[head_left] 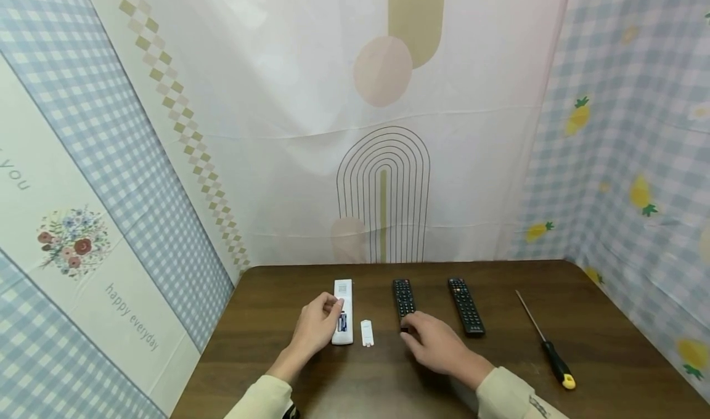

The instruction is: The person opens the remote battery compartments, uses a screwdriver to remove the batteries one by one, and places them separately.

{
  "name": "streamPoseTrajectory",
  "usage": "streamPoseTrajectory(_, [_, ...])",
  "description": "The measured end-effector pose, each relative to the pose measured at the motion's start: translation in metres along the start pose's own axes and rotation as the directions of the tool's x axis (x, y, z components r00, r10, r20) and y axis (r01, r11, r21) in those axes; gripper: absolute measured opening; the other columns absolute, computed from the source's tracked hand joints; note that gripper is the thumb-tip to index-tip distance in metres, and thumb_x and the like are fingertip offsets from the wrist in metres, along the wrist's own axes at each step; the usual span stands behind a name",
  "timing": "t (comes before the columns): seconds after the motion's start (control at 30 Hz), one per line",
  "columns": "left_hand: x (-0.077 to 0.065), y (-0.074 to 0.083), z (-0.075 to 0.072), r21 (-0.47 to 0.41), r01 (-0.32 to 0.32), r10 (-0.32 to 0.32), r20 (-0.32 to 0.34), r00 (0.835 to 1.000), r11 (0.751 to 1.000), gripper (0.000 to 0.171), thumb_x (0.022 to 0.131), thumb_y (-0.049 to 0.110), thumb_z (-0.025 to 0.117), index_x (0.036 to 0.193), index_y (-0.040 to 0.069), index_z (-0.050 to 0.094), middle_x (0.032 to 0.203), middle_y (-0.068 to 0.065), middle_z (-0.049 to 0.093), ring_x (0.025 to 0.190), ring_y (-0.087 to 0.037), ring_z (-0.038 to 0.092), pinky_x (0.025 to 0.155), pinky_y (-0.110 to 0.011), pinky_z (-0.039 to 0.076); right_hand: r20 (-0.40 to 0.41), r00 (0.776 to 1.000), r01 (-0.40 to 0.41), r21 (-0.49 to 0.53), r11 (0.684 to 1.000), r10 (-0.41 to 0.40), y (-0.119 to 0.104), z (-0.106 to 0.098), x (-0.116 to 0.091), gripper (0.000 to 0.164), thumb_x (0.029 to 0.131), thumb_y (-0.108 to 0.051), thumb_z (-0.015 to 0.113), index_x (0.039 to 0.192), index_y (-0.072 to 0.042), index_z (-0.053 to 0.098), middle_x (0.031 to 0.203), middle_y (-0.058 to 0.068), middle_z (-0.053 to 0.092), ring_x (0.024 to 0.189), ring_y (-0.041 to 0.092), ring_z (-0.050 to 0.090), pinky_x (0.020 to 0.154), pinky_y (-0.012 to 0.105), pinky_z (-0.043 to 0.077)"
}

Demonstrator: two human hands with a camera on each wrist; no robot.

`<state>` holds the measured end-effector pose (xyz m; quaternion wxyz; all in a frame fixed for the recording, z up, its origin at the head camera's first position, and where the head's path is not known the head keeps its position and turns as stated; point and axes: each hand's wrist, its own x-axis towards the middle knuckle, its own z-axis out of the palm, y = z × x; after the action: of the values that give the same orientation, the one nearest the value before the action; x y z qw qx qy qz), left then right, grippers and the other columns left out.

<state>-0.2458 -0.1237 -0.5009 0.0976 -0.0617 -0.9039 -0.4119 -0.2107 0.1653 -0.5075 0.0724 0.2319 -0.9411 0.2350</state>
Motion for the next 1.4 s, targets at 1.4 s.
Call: streamPoseTrajectory(1.4, [0.052,0.078,0.106,0.205,0.049,-0.124,0.369,0.921,0.978,0.073,0.101,0.052,0.069,0.138,-0.01,0.056,0.115,-0.024,0.073,0.097,-0.031,0.072,0.082,-0.047,0.062,-0.084,0.983,-0.165,-0.002,0.986,0.164,0.032,-0.024,-0.032,0.014,0.103,-0.018,0.069,0.115,-0.017,0.076,0.098,-0.014,0.07,0.088,-0.001,0.064,0.075,0.026,0.057])
